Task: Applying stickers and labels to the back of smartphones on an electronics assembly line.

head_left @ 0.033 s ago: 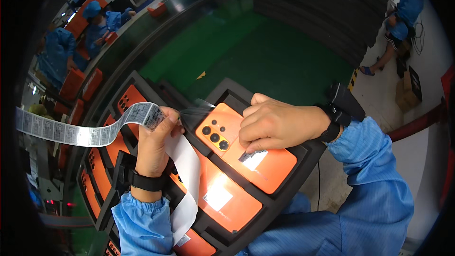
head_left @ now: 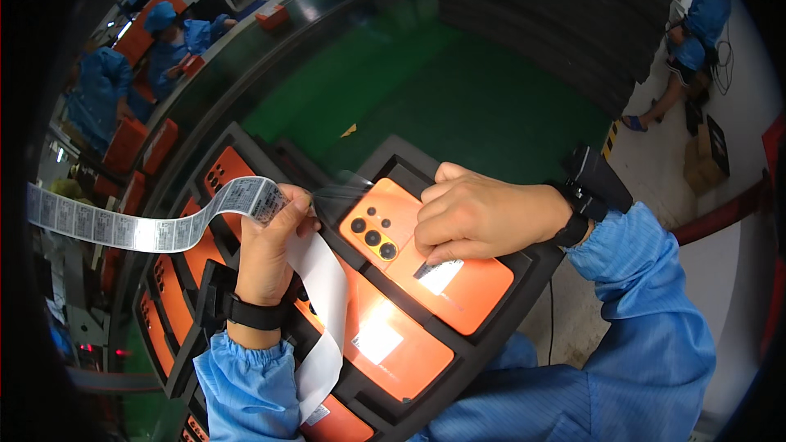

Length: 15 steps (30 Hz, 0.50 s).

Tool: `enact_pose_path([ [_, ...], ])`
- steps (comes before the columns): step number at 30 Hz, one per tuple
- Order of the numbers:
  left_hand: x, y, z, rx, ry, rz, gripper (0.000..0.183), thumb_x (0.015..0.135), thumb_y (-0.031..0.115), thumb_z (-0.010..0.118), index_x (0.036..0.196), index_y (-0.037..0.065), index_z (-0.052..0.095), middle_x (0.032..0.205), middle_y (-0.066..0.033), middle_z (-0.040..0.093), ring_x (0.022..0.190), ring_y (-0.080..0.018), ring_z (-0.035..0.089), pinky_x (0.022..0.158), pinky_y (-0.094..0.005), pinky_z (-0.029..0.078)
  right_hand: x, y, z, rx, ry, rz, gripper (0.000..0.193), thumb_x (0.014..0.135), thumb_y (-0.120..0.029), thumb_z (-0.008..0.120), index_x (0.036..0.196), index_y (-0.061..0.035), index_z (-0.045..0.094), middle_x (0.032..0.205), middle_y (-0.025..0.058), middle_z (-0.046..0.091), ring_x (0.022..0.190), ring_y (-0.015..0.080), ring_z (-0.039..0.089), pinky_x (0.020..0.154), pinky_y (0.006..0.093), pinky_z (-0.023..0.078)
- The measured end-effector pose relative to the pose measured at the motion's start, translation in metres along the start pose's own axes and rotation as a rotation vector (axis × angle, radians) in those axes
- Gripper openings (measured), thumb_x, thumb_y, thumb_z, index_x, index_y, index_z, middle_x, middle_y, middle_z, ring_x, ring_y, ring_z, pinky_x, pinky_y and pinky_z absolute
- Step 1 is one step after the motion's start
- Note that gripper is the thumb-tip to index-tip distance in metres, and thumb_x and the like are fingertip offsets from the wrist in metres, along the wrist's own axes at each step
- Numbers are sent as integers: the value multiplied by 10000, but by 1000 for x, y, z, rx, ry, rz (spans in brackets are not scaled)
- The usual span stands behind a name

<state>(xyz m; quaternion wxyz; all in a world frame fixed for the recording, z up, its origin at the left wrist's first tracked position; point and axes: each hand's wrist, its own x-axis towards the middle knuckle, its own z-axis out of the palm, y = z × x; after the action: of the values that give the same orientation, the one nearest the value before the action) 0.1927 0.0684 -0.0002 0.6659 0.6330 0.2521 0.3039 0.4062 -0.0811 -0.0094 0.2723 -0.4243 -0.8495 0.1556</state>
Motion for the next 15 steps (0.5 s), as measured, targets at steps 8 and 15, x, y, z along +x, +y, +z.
enact_pose_path([
  [8,4,0,0,-1,-22,5,105,804,115,616,815,26,562,719,-28,535,623,-103,477,643,-256,442,11,-17,2,-616,50,-1,544,614,-550,667,903,-104,551,805,30,439,720,178,411,677,321,319],
  [15,7,-7,-8,-34,-34,9,62,818,97,561,824,36,557,760,-28,533,636,-108,493,646,-261,446,25,-6,10,-833,143,47,517,740,-480,605,1136,-158,520,1046,68,482,926,211,455,743,353,359],
])
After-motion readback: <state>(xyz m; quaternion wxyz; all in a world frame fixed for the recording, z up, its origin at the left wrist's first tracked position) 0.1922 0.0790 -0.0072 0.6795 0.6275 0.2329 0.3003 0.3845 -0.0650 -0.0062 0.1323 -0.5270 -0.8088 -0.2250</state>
